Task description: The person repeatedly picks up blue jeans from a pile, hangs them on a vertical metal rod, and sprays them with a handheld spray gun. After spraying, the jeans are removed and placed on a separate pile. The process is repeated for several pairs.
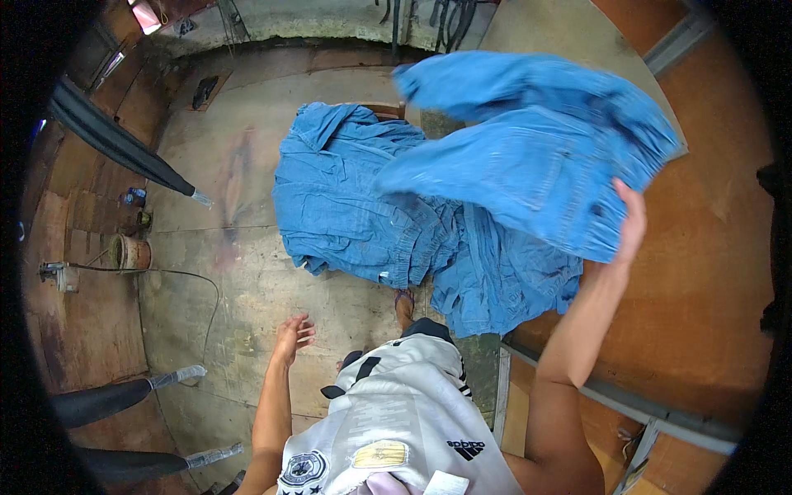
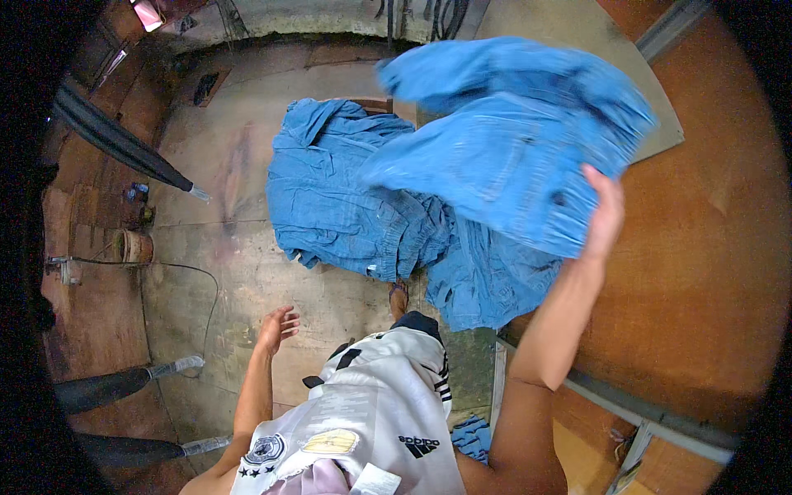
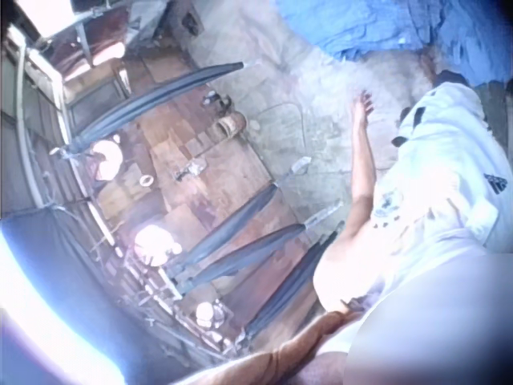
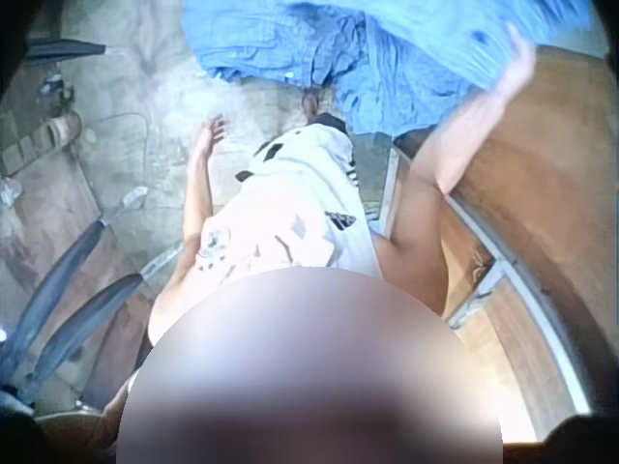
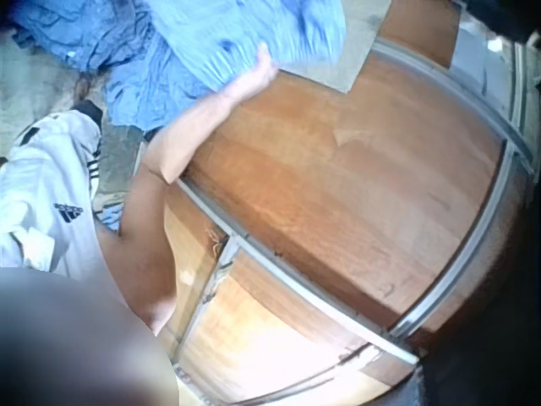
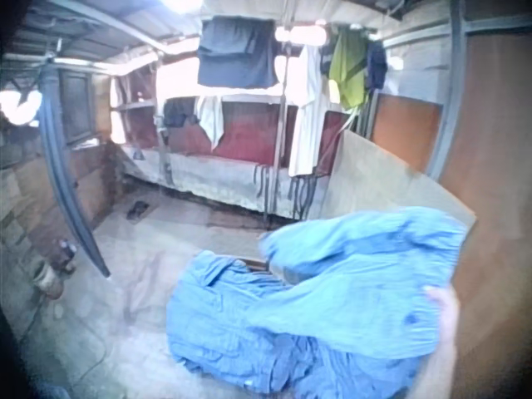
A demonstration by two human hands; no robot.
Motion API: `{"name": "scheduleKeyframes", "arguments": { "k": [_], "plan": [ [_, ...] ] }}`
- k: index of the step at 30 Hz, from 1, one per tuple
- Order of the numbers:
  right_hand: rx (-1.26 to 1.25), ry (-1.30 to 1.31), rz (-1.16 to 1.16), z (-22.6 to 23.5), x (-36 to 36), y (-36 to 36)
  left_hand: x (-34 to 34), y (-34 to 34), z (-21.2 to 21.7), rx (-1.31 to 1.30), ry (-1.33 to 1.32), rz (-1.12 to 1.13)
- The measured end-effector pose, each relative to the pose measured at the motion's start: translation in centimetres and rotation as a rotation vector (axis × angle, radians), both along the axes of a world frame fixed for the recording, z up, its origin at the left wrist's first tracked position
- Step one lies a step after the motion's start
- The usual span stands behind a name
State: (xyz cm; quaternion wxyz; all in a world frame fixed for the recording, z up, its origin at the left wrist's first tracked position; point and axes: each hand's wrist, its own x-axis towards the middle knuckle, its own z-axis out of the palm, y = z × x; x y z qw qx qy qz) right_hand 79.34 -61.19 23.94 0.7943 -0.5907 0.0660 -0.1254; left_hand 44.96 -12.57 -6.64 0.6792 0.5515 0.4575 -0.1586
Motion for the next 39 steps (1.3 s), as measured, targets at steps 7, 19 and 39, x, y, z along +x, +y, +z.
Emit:
{"name": "scheduleKeyframes", "arguments": {
  "k": [7,19,39],
  "plan": [
    [0.062,0.115,-0.242,-12.8,4.1,-17.3,-5.7,-1.2,-8.4,0.147,0.346,-0.144],
    [-1.252,0.797,-0.368,-49.3,-9.8,-5.3,-12.6,-4.1,-6.8,0.139,0.442,0.139],
    [-1.244,0.048,0.978,-40.4,-6.2,28.1,-26.1,-17.2,-9.6,0.133,0.295,0.301]
  ]
}}
